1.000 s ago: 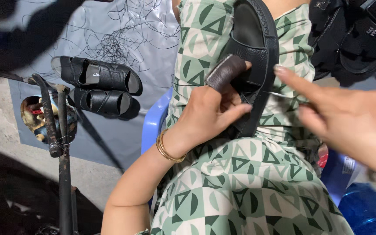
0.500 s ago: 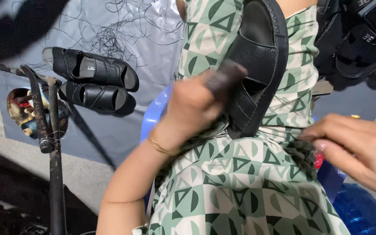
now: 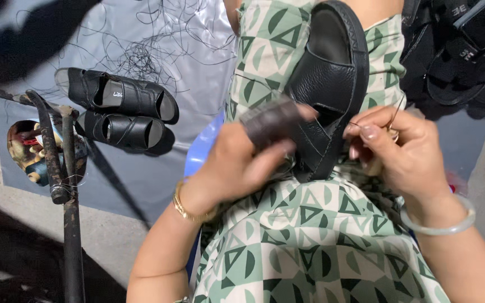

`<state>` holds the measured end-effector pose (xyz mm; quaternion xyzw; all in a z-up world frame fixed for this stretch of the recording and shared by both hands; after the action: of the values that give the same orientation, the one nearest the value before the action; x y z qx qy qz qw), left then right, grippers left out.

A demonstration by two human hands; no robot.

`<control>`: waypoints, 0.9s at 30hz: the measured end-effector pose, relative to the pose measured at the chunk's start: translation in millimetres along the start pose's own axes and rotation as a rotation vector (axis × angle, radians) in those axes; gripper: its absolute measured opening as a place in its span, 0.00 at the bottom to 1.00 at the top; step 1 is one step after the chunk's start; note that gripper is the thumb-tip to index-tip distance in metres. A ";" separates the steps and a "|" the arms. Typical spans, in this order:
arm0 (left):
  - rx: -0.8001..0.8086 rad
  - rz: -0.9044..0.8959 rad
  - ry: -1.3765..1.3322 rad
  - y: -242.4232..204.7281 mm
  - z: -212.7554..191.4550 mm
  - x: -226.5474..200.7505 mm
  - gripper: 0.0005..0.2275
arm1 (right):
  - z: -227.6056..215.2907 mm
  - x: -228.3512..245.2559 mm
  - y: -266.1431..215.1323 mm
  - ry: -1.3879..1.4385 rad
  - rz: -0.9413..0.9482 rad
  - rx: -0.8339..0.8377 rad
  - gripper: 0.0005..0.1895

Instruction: The person uses a needle and thread to stitch the leather upper of a black sandal to its sole while holding it on their lap.

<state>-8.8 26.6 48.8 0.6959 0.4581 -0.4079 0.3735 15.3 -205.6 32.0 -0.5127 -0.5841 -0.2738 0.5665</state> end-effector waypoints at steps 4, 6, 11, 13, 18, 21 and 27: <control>0.121 0.218 -0.355 4.5 29.8 -31.5 0.10 | 1.3 16.4 -7.6 -0.018 0.110 0.224 0.20; 0.129 0.351 -0.304 6.6 37.4 -24.1 0.08 | -1.1 23.6 -13.9 0.040 0.089 0.366 0.24; -0.068 0.074 0.328 8.1 9.1 29.9 0.15 | -55.0 1.5 -33.5 -0.683 -0.364 -0.004 0.21; -0.011 0.020 0.401 -4.6 -0.8 42.8 0.17 | -68.0 -6.3 -29.7 -0.678 -0.358 0.007 0.21; -0.013 -0.017 0.345 -11.4 -25.2 48.8 0.11 | -90.5 -23.4 -8.9 -0.668 -0.333 0.043 0.20; -0.106 -0.051 0.084 -7.3 -17.8 59.2 0.04 | -98.1 -31.3 4.7 -0.657 -0.310 0.063 0.19; -0.193 -0.222 -1.233 31.7 -9.4 75.3 0.10 | -39.7 -9.2 11.5 -0.623 -0.285 0.216 0.10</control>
<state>41.8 50.5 -11.4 0.2447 0.2631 -0.7268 0.5853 39.3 -240.3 28.6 -0.4219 -0.8201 -0.1173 0.3684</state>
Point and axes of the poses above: each hand's wrist, its own y-axis towards the middle knuckle, its own z-axis out of the palm, x = y × z, the point moved 1 cm from there along y, towards the middle knuckle, and after that the axes turned 1 degree about z, right-handed, at the moved point
